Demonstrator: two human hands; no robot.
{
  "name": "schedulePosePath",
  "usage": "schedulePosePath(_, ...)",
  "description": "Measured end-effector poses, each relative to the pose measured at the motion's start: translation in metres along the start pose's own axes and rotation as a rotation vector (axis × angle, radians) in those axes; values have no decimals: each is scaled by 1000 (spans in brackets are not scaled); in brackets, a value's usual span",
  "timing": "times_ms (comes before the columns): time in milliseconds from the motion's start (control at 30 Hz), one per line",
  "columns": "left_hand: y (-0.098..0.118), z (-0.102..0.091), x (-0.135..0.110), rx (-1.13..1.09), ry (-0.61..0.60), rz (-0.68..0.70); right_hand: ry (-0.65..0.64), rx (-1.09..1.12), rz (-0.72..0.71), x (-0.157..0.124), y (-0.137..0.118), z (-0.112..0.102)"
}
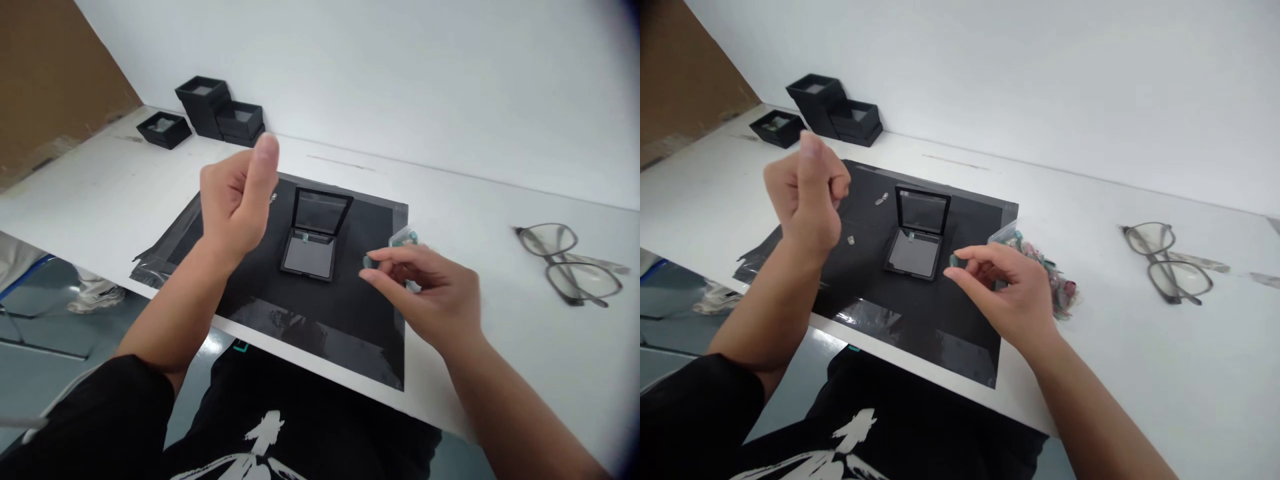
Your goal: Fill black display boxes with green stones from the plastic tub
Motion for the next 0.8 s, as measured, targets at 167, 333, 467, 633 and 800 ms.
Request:
schedulePosePath(167, -21, -4, 4, 369, -81, -194, -313, -343, 20, 29, -1, 46)
schedulePosePath(333, -53, 7, -10, 573, -360, -486, -329, -527, 99, 50, 14, 75)
schedulePosePath(467, -68, 17, -21, 648, -610, -616, -303, -507, 129, 51, 21, 82)
schedulePosePath(633, -69, 29, -37, 703, -871, -668, -292, -501, 130, 50, 17, 87)
schedulePosePath(800, -70, 33, -45, 742, -959, -669, -283, -508, 86, 50, 10, 96)
Point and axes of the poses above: each hand's wrist, its own x-axis towards the middle knuckle, its own z-axis out of the palm, y = z × x, the point moved 7 cm from there along x, towards the middle knuckle, and after that the axes turned 11 degrees about -x, right-handed, at the moved point
